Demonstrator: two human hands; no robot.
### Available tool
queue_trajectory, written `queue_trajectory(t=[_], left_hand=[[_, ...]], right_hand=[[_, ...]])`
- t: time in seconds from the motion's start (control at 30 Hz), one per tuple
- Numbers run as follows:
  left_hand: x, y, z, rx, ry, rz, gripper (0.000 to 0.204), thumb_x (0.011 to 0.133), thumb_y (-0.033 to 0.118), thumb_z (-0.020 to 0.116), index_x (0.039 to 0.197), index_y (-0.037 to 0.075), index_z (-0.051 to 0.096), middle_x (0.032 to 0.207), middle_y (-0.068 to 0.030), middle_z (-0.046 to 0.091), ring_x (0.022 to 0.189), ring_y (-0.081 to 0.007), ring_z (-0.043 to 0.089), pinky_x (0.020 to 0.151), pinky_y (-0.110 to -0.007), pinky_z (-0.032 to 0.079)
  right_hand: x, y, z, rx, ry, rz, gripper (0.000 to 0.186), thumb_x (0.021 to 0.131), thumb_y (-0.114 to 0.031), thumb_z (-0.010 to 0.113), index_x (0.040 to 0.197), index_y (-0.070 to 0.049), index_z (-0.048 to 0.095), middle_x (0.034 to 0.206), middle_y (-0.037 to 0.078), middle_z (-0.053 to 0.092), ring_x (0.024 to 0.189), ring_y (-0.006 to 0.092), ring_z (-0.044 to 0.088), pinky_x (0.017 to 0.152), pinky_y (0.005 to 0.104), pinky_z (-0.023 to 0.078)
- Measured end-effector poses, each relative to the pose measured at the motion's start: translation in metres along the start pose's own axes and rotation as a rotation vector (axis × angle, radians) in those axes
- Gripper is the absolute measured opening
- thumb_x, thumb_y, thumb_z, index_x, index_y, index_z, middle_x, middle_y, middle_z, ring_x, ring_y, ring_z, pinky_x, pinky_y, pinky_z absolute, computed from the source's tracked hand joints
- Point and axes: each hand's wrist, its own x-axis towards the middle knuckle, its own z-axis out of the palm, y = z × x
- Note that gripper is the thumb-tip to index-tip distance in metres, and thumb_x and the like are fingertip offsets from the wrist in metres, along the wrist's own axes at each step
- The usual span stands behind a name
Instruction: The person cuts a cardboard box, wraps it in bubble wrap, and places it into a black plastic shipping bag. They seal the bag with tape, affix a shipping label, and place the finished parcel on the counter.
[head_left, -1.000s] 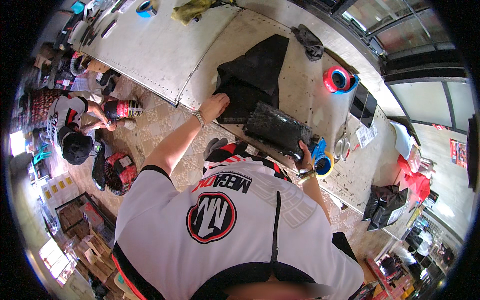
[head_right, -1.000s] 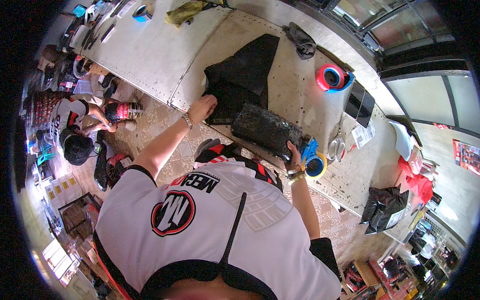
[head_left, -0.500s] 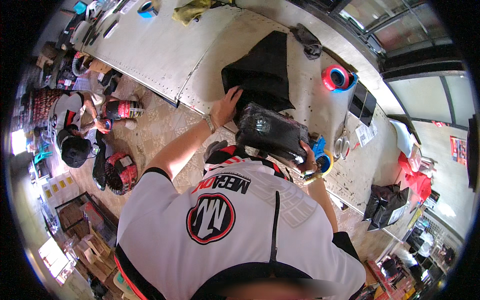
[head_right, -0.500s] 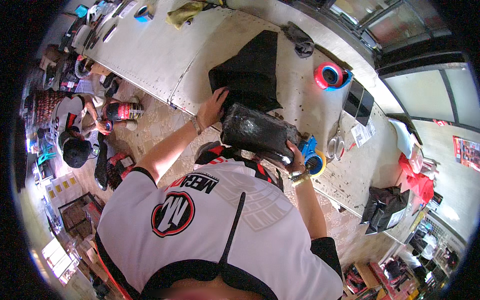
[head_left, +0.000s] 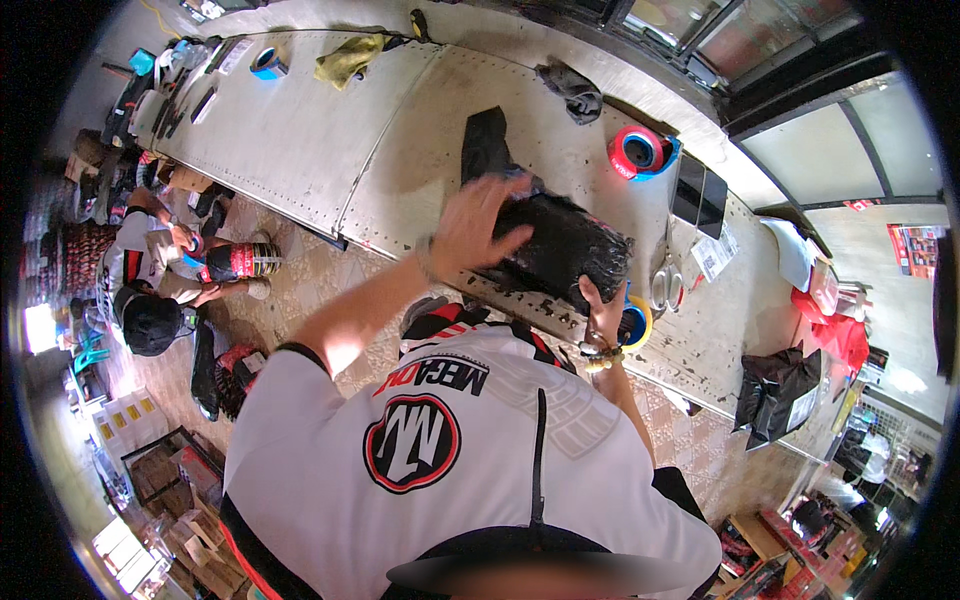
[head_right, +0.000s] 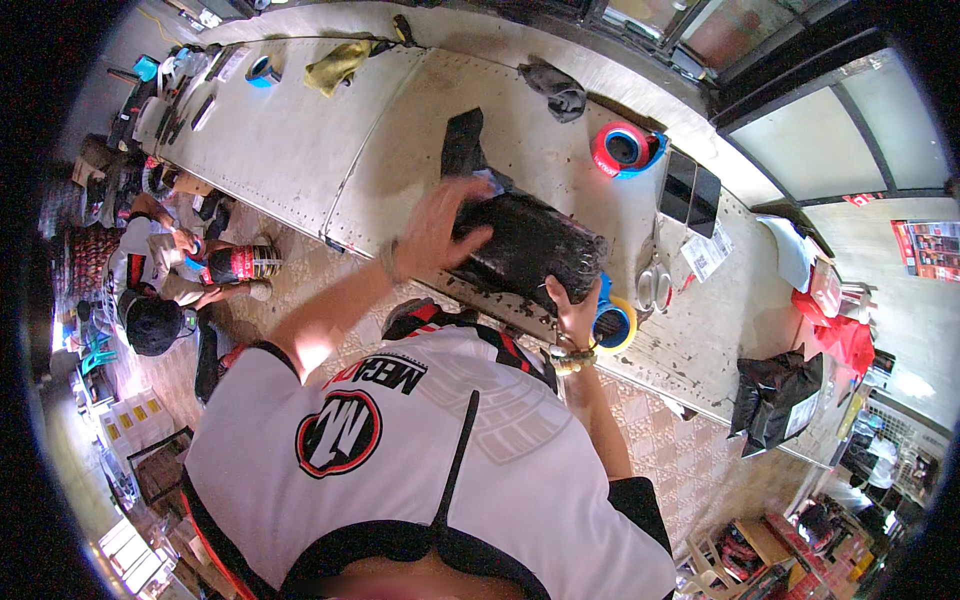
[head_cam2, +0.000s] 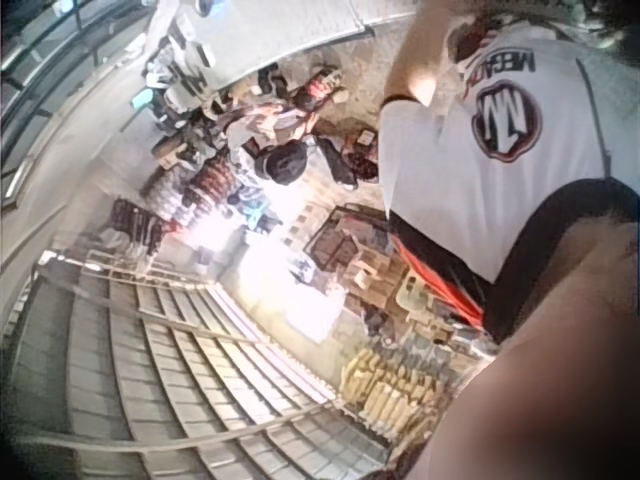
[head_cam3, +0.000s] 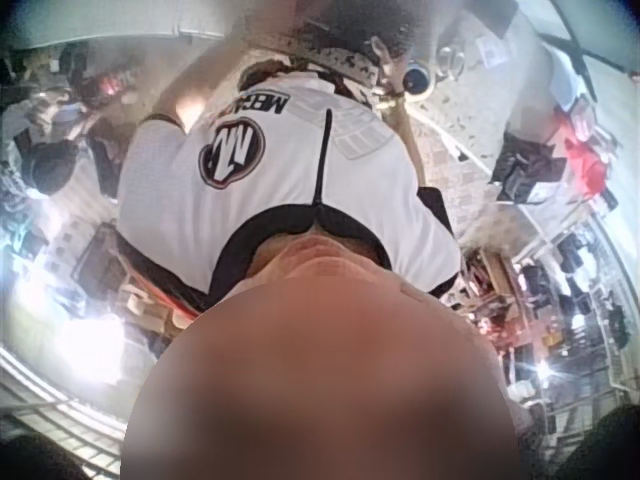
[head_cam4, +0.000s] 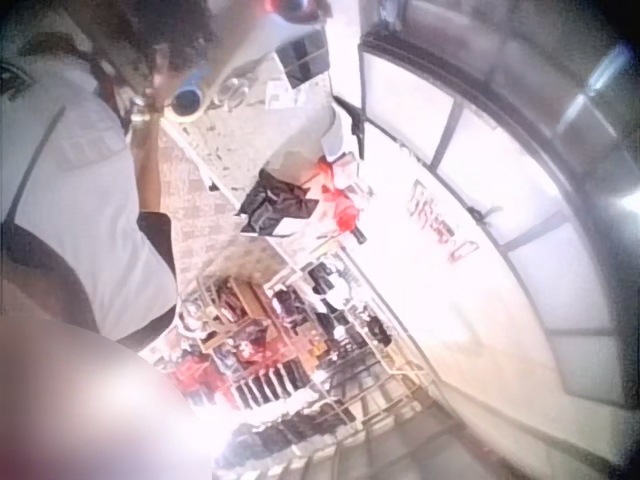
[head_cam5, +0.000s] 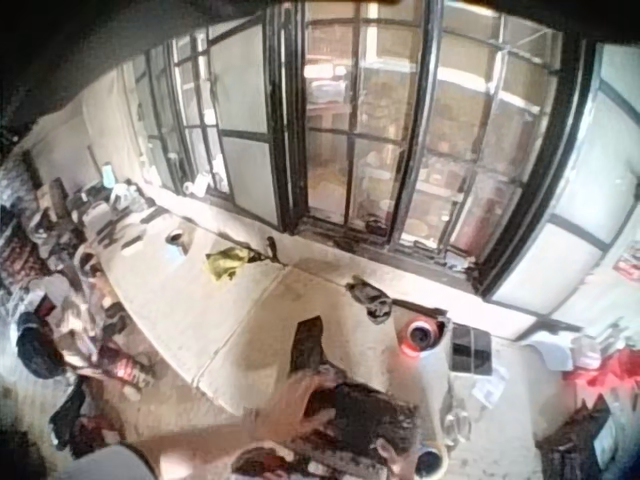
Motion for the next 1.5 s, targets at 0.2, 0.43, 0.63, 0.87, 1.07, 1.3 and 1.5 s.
queue_trajectory(t=[0.2,0.43,0.63,0.87,1.07,1.3,1.5], left_hand=[[0.077,-0.074,0.033,-0.253,-0.811,-0.146,0.039,0.089,0.043,0.061,0.101,0.008,0.072,0.098,-0.0166,0.070,0.089,-0.0352,0.066,0.077,-0.044,0.050],[0.104,-0.019,0.134,-0.154,-0.428,-0.088,0.037,0.092,0.036,0.060,0.083,0.001,0.069,0.079,-0.0223,0.065,0.078,-0.0386,0.065,0.070,-0.047,0.052],[0.062,0.018,0.145,-0.116,0.049,-0.090,0.031,0.084,0.021,0.066,0.111,0.005,0.062,0.118,-0.0196,0.058,0.113,-0.0383,0.053,0.100,-0.052,0.038],[-0.045,-0.032,0.117,-0.491,0.298,-1.110,0.051,0.087,0.027,0.071,0.124,-0.002,0.052,0.119,-0.0190,0.057,0.108,-0.0323,0.057,0.093,-0.044,0.046],[-0.048,-0.045,0.119,-0.775,0.261,-1.128,0.041,0.093,0.028,0.065,0.119,-0.002,0.055,0.106,-0.0109,0.065,0.087,-0.0197,0.064,0.076,-0.034,0.052],[-0.033,-0.046,0.094,-1.003,0.246,-1.204,0.037,0.093,0.026,0.066,0.118,0.000,0.058,0.109,-0.0088,0.064,0.092,-0.0159,0.062,0.076,-0.030,0.051],[-0.021,-0.041,0.087,-1.008,0.281,-1.378,0.035,0.096,0.028,0.060,0.116,0.000,0.060,0.111,-0.0100,0.064,0.098,-0.0153,0.060,0.081,-0.032,0.050]], right_hand=[[0.007,-0.009,0.007,0.024,-0.095,0.032,0.062,0.074,-0.007,0.083,0.123,-0.002,0.046,0.108,0.007,0.061,0.093,0.0151,0.060,0.082,0.0293,0.051],[0.022,0.007,0.011,-0.072,-0.063,-0.039,0.068,0.070,-0.013,0.087,0.123,0.000,0.046,0.108,0.008,0.061,0.093,0.0163,0.060,0.082,0.0291,0.050],[0.032,0.052,0.021,-0.006,0.220,0.318,0.067,0.081,-0.035,0.075,0.132,-0.002,0.048,0.125,0.012,0.060,0.109,0.0233,0.060,0.093,0.0393,0.048],[0.022,0.055,0.024,0.523,-0.152,0.603,0.062,0.089,-0.039,0.063,0.138,-0.006,0.046,0.137,0.009,0.055,0.122,0.0263,0.055,0.105,0.0399,0.042],[0.031,0.049,0.047,0.527,-0.076,0.644,0.063,0.085,-0.035,0.071,0.134,-0.002,0.048,0.131,0.010,0.057,0.117,0.0264,0.057,0.103,0.0380,0.044],[0.037,0.043,0.064,0.465,-0.010,0.603,0.059,0.083,-0.031,0.074,0.130,-0.004,0.051,0.126,0.008,0.060,0.109,0.0245,0.061,0.090,0.0361,0.051],[0.032,0.039,0.069,0.324,0.053,0.537,0.064,0.077,-0.034,0.080,0.127,-0.006,0.053,0.118,0.007,0.062,0.097,0.0225,0.064,0.074,0.0339,0.054]])
